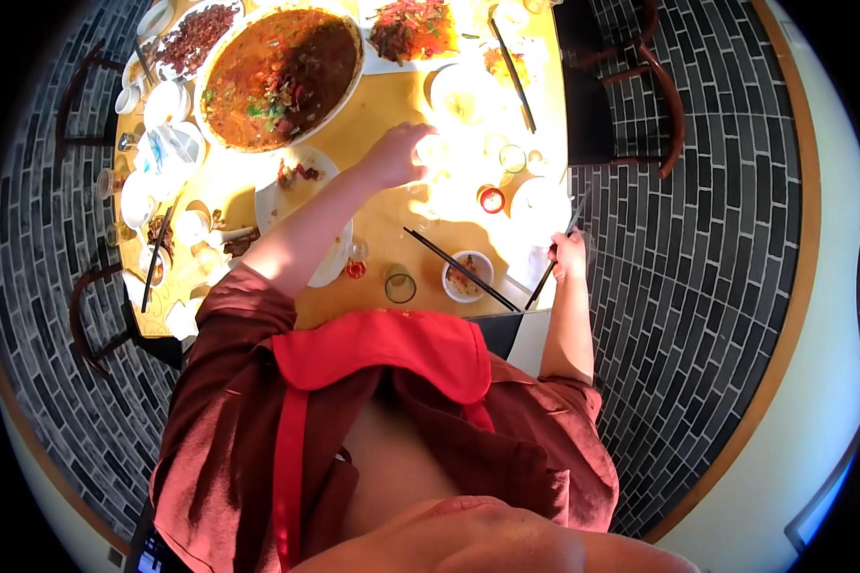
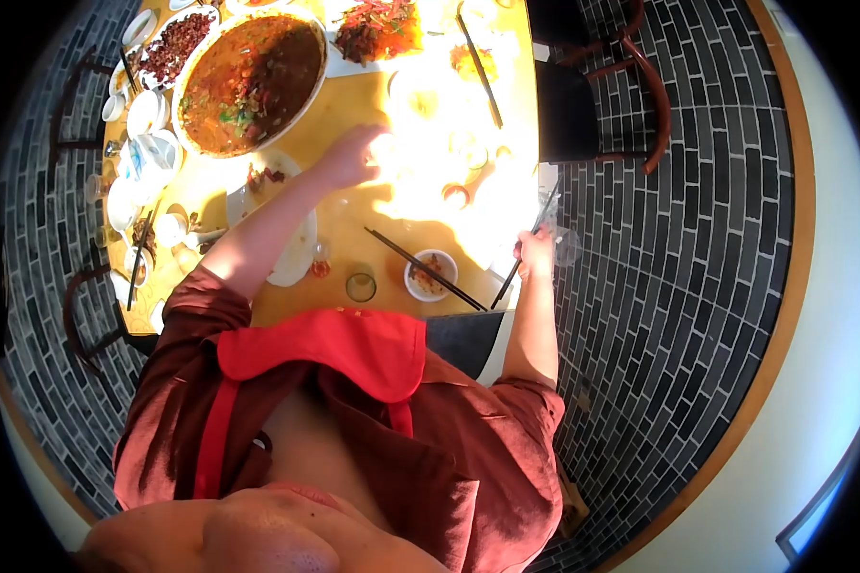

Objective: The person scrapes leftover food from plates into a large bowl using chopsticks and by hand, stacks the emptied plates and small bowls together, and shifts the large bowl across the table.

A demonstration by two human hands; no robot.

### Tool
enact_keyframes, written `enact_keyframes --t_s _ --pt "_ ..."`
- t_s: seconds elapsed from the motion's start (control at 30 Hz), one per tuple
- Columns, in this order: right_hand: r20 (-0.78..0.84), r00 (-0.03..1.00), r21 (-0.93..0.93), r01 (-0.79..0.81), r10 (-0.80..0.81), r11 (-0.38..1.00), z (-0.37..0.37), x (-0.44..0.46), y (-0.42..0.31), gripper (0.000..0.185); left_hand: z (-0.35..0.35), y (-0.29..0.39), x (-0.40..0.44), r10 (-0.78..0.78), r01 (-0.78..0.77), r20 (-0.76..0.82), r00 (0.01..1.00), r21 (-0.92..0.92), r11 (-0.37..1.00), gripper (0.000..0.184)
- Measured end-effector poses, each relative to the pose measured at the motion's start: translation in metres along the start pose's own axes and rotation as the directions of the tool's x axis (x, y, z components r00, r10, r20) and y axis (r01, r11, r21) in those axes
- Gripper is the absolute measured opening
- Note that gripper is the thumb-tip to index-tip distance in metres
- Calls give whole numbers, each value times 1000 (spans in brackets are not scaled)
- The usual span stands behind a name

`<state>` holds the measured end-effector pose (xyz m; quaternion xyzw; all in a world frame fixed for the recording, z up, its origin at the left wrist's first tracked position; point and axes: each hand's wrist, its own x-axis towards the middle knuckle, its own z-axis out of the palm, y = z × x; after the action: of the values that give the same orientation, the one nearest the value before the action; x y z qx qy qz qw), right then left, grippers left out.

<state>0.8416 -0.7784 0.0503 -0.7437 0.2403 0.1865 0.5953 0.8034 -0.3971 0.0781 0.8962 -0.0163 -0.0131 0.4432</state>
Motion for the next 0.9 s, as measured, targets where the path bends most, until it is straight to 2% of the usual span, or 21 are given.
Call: enact_keyframes --t_s 0.13,0.23,0.33,0.37,0.4,0.47,0.53,0.57,0.63,0.67,0.73,0.77,0.8,0.87,0.9 --pt "78 997 -29 -23 25 999 4 -8 2 28 -1 2 1 -12 15 73 997 -42 999 58" --pt "78 996 -48 -48 52 998 6 -9 6 34 -12 -9 2 -67 98 106 992 -315 944 58" --pt "79 994 -41 -68 71 997 11 -15 3 30 -23 -34 12 -335 355 164 928 -664 658 55" --pt "101 992 -27 -79 82 996 12 -16 0 28 -25 -40 12 -419 386 147 896 -724 571 48" --pt "123 988 -11 -92 93 996 12 -18 0 25 -26 -48 11 -434 381 159 886 -783 491 45" --pt "154 978 -126 -123 142 984 4 -17 2 20 -22 -68 11 -447 362 197 872 -876 319 39" --pt "101 987 11 -123 122 992 4 -18 4 18 -23 -62 20 -585 284 217 781 -959 23 31" --pt "21 997 3 -75 75 997 4 -17 3 18 -23 -59 27 -640 217 244 729 -968 -122 27" --pt "-141 990 -25 16 -20 1000 2 -13 4 18 -15 -66 43 -677 78 188 711 -979 -190 22" --pt "-214 963 -80 148 -162 986 -1 -10 6 20 -11 -71 51 -697 9 168 697 -974 -226 19" --pt "-261 913 -182 273 -314 945 -6 -2 -11 26 -5 -76 68 -723 -26 160 673 -971 -239 18" --pt "-258 879 -315 315 -400 895 -4 -4 -29 27 -2 -78 78 -733 -42 155 662 -969 -243 18" --pt "-240 876 -343 326 -418 881 3 -7 -52 26 0 -84 89 -727 -84 129 674 -965 -249 18" --pt "-68 807 -591 441 -586 676 1 31 -60 22 7 -97 105 -718 -164 76 692 -952 -259 18" --pt "26 783 -579 519 -622 629 15 36 -77 20 5 -94 112 -736 -188 83 672 -942 -279 18"
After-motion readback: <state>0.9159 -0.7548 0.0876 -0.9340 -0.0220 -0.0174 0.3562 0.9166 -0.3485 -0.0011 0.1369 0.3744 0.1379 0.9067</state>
